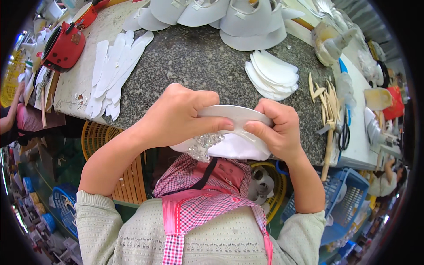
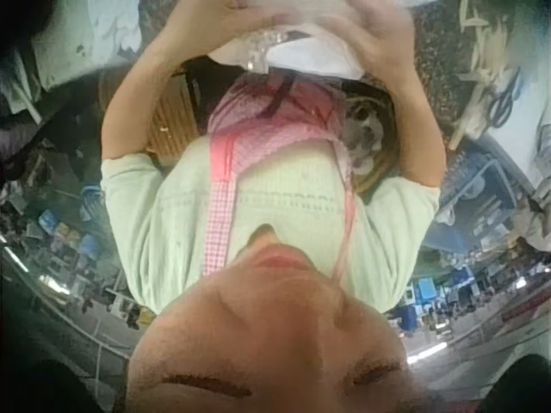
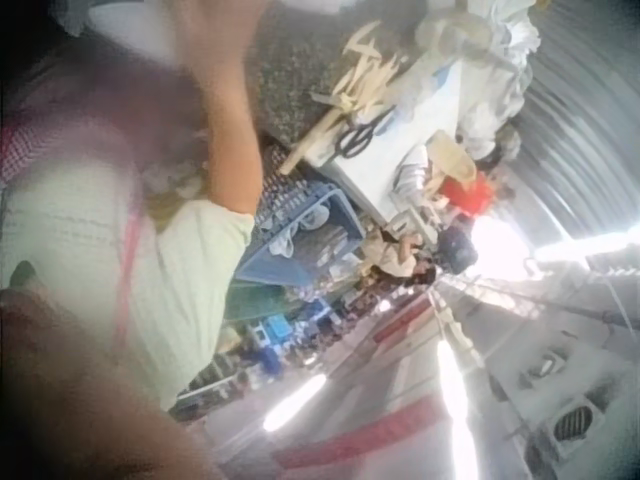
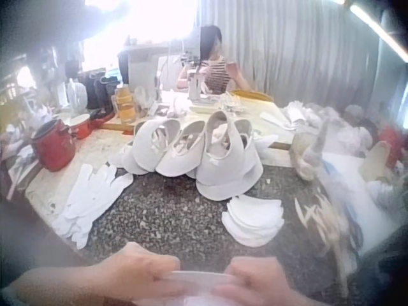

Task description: The person assembles shoe uppers by inserting reinforcement pieces, trimming excess material with scissors, dipping components into a heated pot, and pressing the layers together by hand.

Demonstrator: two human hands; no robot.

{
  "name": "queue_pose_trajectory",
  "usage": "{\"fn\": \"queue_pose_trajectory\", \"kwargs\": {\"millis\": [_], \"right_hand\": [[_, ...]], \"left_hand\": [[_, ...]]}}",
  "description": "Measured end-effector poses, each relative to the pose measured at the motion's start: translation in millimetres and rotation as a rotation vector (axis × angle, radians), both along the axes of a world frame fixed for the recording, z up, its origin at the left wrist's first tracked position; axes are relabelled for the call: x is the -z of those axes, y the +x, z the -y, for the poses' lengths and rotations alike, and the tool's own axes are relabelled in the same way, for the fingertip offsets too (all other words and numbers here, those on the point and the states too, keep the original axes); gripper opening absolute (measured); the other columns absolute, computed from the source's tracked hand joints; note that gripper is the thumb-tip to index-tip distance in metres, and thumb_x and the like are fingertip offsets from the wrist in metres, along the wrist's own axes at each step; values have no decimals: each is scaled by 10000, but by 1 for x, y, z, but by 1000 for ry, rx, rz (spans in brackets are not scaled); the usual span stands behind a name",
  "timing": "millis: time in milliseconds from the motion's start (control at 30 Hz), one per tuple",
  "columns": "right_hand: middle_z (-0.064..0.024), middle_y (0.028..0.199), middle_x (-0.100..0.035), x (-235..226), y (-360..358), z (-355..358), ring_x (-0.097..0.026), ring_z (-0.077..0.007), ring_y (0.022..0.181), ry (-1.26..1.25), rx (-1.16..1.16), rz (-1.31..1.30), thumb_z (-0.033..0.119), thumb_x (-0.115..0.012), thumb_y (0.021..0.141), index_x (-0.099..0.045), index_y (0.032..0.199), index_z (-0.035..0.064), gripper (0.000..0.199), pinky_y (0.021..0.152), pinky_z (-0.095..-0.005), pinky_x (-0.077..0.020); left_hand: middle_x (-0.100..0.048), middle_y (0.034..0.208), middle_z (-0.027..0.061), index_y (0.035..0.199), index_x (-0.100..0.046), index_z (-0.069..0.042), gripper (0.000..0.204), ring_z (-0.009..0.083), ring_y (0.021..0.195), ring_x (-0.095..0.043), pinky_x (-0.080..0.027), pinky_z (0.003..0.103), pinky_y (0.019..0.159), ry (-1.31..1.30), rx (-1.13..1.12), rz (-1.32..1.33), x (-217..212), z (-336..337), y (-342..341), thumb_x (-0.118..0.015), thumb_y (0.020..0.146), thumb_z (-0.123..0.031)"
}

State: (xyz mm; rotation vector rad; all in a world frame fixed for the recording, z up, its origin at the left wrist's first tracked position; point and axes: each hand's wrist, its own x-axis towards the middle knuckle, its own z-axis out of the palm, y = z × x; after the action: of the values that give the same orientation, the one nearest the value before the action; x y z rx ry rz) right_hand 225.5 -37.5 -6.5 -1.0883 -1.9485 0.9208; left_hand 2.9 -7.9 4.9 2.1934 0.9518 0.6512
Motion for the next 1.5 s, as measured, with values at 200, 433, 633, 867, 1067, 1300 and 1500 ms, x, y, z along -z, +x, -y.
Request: {"fn": "queue_pose_trajectory", "kwargs": {"millis": [200, 433, 633, 867, 1067, 1300, 1500], "right_hand": [[38, 644, -564, 6, 20, 67, -455, -6, 578, -540, 237, -444, 199, -600, 890, -600, 737, 4, 248, 475, -185, -350], [12, 708, -610, 9, 51, 150, -522, -30, 620, -576, 529, -480, 134, -688, 774, -636, 829, -5, 158, 547, -188, -410], [16, 717, -615, 11, 53, 160, -525, -27, 634, -625, 427, -542, 82, -706, 731, -648, 847, -7, 158, 555, -195, -416], [-15, 548, -471, 36, 57, 169, -414, -46, 526, -263, 651, -29, 149, -686, 769, -564, 678, -6, 217, 455, -248, -344], [-190, 881, -613, 158, 164, 340, -567, -340, 819, -219, 787, 789, 237, -739, 677, -623, 963, 26, 373, 717, -415, -456], [-117, 936, -658, 72, 71, 142, -629, -287, 845, -589, 84, 212, 207, -746, 683, -652, 996, 16, 379, 789, -374, -485], [-126, 906, -604, -6, -9, -103, -550, -330, 858, 537, 168, 279, 50, -654, 715, -597, 970, 32, 261, 764, -393, -447]], "left_hand": [[-442, 482, -6, 595, -519, -27, 346, 20, 474, -407, -335, 237, 422, -341, 53, 24, 10, 15, 34, -725, 777, -237], [-504, 515, 1, 631, -570, -15, 302, 21, 506, -434, -356, 236, 434, -510, 331, 165, 20, 52, 103, -724, 774, -231], [-491, 474, 69, 635, -575, -19, 300, 98, 412, -466, -391, 264, 416, -66, 420, 149, 16, 60, 108, -719, 775, -240], [-541, 519, 89, 699, -597, -31, 291, 177, 433, -521, -413, 294, 436, -81, 302, 88, 55, 62, 121, -723, 757, -286], [-617, 710, 50, 837, -622, -108, 263, 247, 681, -614, -487, 356, 608, 91, 278, 189, 52, 16, 128, -708, 737, -336], [-648, 778, 79, 809, -660, -72, 138, 247, 723, -613, -495, 338, 649, 227, 69, 234, 50, -36, 57, -703, 754, -191], [-632, 854, 101, 941, -638, -50, 164, 220, 713, -611, -492, 336, 682, 338, -402, 202, 36, -150, 13, -629, 779, -68]]}}
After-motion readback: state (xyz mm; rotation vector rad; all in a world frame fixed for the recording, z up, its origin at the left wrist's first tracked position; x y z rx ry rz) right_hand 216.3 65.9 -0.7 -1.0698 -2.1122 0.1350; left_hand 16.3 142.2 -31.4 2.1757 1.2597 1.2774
